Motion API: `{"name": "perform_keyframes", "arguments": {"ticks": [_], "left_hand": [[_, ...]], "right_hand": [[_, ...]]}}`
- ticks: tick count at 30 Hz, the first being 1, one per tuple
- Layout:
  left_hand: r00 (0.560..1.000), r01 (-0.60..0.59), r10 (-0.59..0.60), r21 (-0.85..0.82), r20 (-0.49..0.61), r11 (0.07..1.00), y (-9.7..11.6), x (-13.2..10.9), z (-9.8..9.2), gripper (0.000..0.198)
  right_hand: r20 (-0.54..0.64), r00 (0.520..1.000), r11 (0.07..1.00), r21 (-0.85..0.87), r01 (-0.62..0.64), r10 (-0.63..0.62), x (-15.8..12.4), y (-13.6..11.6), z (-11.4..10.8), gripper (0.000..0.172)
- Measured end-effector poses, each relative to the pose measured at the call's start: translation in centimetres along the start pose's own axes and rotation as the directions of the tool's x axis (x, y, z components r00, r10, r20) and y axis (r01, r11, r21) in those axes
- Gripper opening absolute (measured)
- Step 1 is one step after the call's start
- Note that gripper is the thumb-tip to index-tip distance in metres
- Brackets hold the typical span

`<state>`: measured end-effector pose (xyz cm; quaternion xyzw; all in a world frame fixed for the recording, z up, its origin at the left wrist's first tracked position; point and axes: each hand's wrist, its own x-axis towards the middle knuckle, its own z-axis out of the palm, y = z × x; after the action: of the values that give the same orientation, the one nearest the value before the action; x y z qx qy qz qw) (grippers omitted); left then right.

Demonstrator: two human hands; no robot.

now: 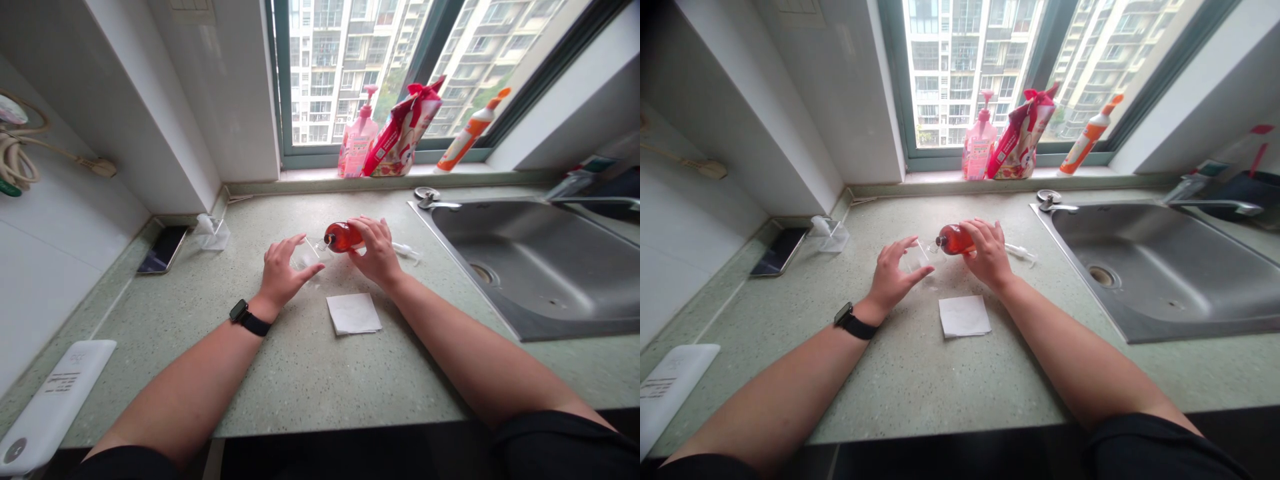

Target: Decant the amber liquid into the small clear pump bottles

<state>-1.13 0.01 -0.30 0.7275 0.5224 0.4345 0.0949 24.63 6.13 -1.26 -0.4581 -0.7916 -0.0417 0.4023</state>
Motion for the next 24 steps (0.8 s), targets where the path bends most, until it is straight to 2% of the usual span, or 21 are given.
{"name": "perform_keyframes", "arguments": {"ticks": [15,24], "left_hand": [[0.999,0.005,-0.003,-0.074,0.033,0.997,-0.18,-0.04,0.32,0.077],[0.999,0.019,-0.015,-0.101,0.04,0.995,-0.25,-0.11,0.41,0.08]], "right_hand": [[-0.001,0.999,0.999,-0.041,0.036,-0.036,0.18,0.31,-0.49,0.064],[0.002,0.998,0.997,-0.06,0.058,-0.058,0.12,0.47,-0.75,0.077]]}}
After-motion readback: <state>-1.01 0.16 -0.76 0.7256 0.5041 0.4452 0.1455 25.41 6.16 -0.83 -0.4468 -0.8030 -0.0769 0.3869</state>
